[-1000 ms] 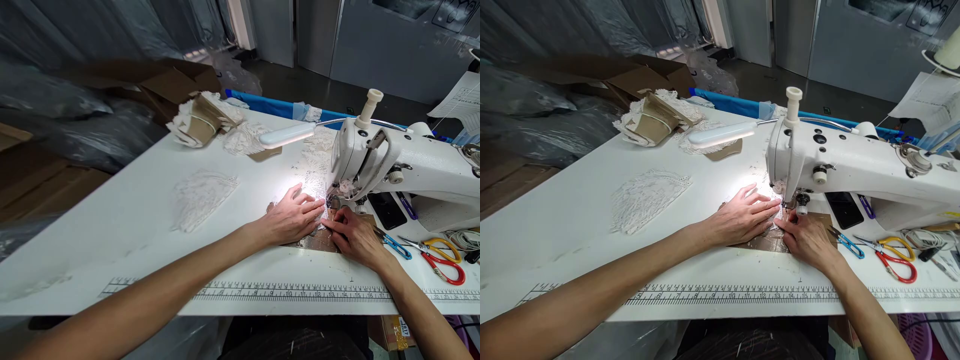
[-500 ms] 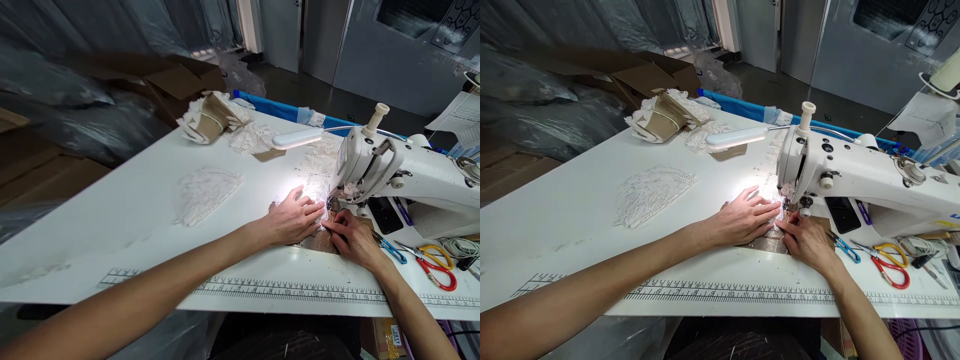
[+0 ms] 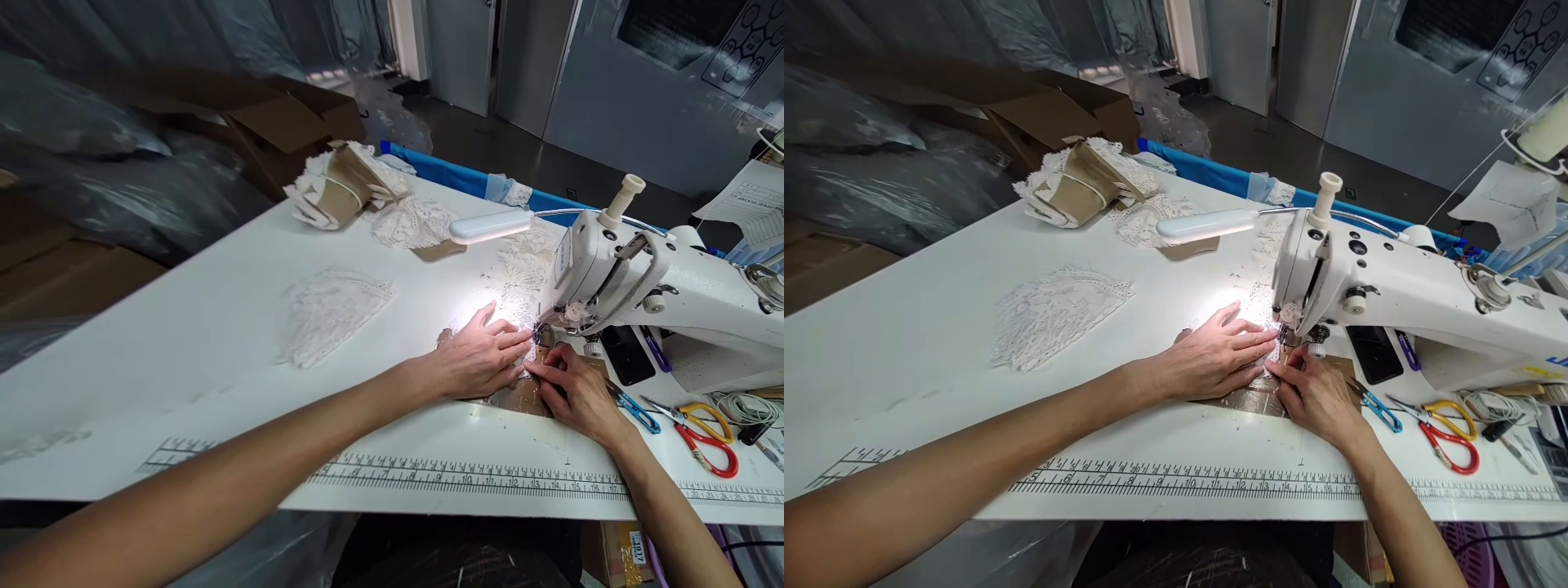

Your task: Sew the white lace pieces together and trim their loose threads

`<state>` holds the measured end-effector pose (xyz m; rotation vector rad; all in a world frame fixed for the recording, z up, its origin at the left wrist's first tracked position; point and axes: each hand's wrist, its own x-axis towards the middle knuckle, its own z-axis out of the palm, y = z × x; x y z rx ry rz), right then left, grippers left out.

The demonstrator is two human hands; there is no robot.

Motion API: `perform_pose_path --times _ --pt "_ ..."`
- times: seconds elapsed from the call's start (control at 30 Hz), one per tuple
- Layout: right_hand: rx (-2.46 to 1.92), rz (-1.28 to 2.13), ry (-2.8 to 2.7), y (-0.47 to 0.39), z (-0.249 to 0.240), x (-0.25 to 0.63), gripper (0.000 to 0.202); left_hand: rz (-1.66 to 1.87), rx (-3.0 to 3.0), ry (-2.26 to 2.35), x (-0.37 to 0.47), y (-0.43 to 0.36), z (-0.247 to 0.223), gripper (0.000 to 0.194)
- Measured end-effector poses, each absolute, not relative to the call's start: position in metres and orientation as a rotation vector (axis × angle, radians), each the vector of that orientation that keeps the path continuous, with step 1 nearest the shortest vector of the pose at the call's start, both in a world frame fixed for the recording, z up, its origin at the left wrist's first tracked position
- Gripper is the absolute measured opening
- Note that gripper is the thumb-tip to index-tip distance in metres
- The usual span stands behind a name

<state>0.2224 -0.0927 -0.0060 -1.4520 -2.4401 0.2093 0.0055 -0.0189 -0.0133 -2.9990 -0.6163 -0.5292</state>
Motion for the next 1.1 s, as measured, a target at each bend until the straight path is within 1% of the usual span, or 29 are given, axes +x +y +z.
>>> perform_pose_path --times 0.13,0.87,1.1 --pt "-1.473 0.199 -2.448 -0.0923 -0.0065 0.2217 0.036 -0.546 -2.993 -0.613 0.0052 -0.0189 -0.0169 0.038" --pt "-1.472 0.173 -2.446 -0.0912 -0.0092 0.2239 0.032 -0.485 -2.985 -0.618 0.0056 -0.0187 -0.0162 0.035" --pt "-1.444 0.185 -2.446 -0.0923 -0.0086 0.2251 0.030 -0.575 -2.907 -0.611 0.0087 -0.0228 -0.0139 0.030"
